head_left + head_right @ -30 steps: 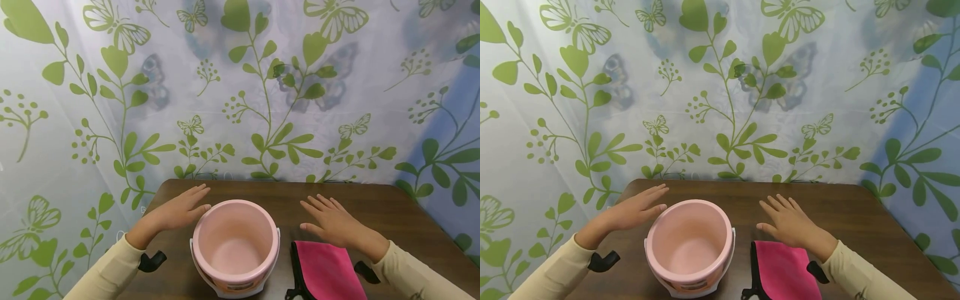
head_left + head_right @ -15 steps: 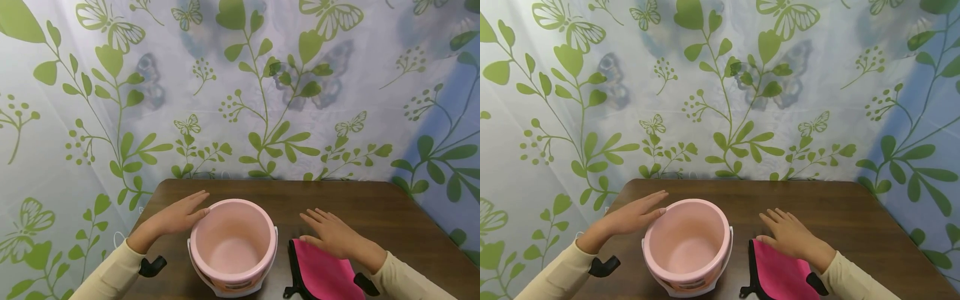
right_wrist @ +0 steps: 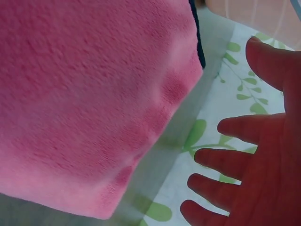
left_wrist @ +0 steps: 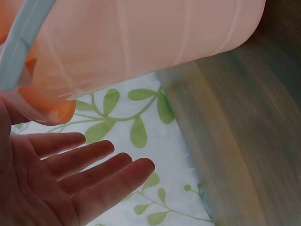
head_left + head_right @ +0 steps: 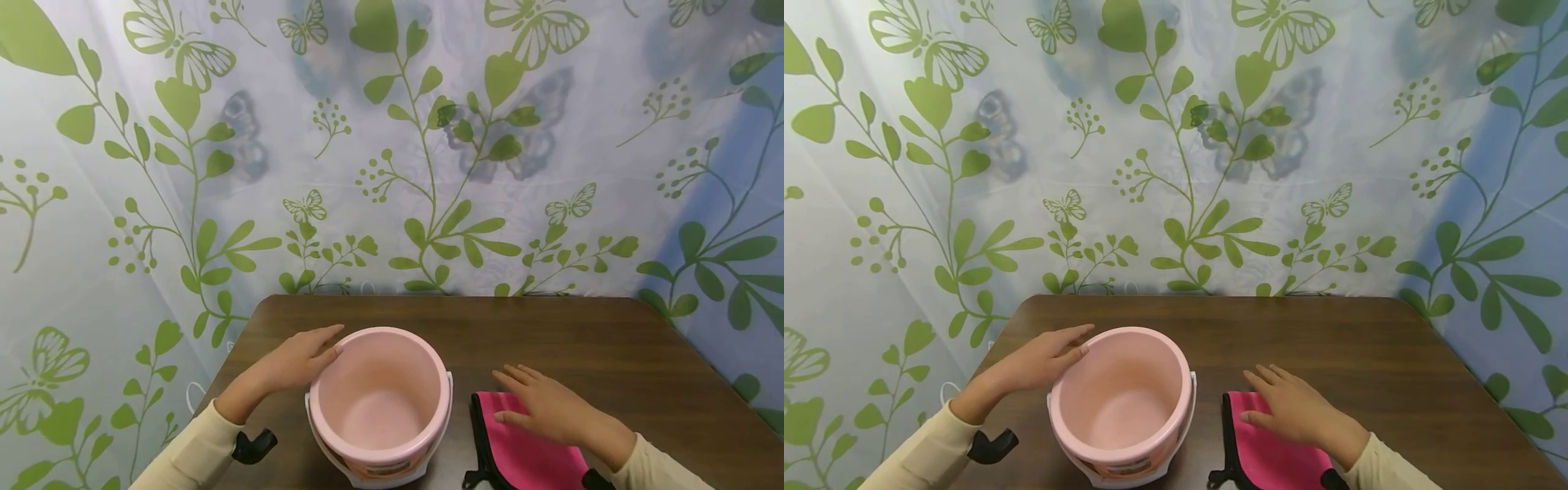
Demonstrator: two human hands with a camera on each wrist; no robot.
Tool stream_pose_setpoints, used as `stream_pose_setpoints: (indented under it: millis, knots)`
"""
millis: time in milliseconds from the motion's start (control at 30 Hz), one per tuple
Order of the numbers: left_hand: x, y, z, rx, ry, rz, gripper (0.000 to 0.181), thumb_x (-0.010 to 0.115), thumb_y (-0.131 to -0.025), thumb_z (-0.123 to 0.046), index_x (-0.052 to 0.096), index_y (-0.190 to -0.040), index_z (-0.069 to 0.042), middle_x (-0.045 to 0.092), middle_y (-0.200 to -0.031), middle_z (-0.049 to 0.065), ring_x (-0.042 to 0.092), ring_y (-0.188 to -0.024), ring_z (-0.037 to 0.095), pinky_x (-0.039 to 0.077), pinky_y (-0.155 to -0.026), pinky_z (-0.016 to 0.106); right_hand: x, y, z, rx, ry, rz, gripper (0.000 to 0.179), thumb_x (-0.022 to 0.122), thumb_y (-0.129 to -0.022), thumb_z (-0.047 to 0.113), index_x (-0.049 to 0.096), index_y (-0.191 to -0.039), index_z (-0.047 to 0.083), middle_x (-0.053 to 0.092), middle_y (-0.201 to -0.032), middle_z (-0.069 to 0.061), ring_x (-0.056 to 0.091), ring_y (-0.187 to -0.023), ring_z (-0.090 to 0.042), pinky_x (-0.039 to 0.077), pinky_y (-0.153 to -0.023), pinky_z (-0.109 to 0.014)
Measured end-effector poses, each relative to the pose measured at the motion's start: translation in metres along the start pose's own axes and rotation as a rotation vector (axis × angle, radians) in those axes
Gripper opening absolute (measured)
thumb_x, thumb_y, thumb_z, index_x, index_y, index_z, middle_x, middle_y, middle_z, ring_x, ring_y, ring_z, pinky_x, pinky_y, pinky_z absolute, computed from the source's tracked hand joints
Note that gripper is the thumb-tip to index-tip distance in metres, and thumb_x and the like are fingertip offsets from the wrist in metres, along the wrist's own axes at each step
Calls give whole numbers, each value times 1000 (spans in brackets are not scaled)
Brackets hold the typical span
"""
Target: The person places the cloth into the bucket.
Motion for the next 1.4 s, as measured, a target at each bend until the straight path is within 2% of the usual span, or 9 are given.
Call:
stream_pose_setpoints:
  millis: [267,467,600,800,967,1133,1400]
  knots:
    - [5,1,-3,-14,63,-30,43,43,-93,-32,43,-129,-9,55,-116,4,53,-102,15,42,-82,37,9,7,2,12,-56,26,75,54,-75,61,43,-131,12,44,-125,-6,43,-110,-30,40,-80,-48]
    - [9,1,-5,-41,85,-51,26,44,-93,-29,56,-112,-16,60,-93,-7,55,-78,5,45,-68,29,18,11,1,16,-72,47,79,57,-71,63,45,-128,9,45,-124,-8,43,-109,-32,40,-80,-48]
    - [12,1,-2,-68,123,-51,23,43,-94,-30,59,-104,-17,58,-82,-9,53,-68,5,44,-61,26,25,13,1,41,-80,58,86,60,-67,64,44,-130,8,42,-127,-14,40,-113,-34,38,-83,-50]
    - [15,0,1,-97,236,-31,24,42,-94,-33,59,-102,-18,58,-83,-6,55,-70,9,45,-62,28,33,18,0,45,-36,41,92,62,-62,66,43,-131,7,39,-130,-17,37,-116,-35,39,-83,-49]
    - [16,0,1,-96,305,-30,24,42,-94,-31,59,-101,-16,59,-81,-3,55,-69,11,46,-61,29,37,19,0,31,8,18,90,62,-64,65,45,-128,5,41,-129,-17,39,-116,-33,39,-83,-48]
    - [16,-1,1,-86,327,-29,25,42,-94,-32,60,-101,-16,59,-82,-3,55,-71,11,45,-62,30,38,18,1,-5,62,-31,84,65,-65,60,49,-125,4,46,-124,-13,43,-112,-30,39,-85,-45]
    - [17,1,3,-121,334,-32,25,43,-94,-32,59,-101,-15,59,-83,-2,55,-71,12,46,-62,31,41,14,4,-55,87,-97,72,71,-66,48,53,-120,5,53,-113,-4,50,-101,-21,42,-81,-41]
Point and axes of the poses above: each hand's wrist, its own y-axis away from the middle knuckle, its own x-axis out of the palm, z = x × y, the point moved 1 cm from there along -y, towards the middle knuckle
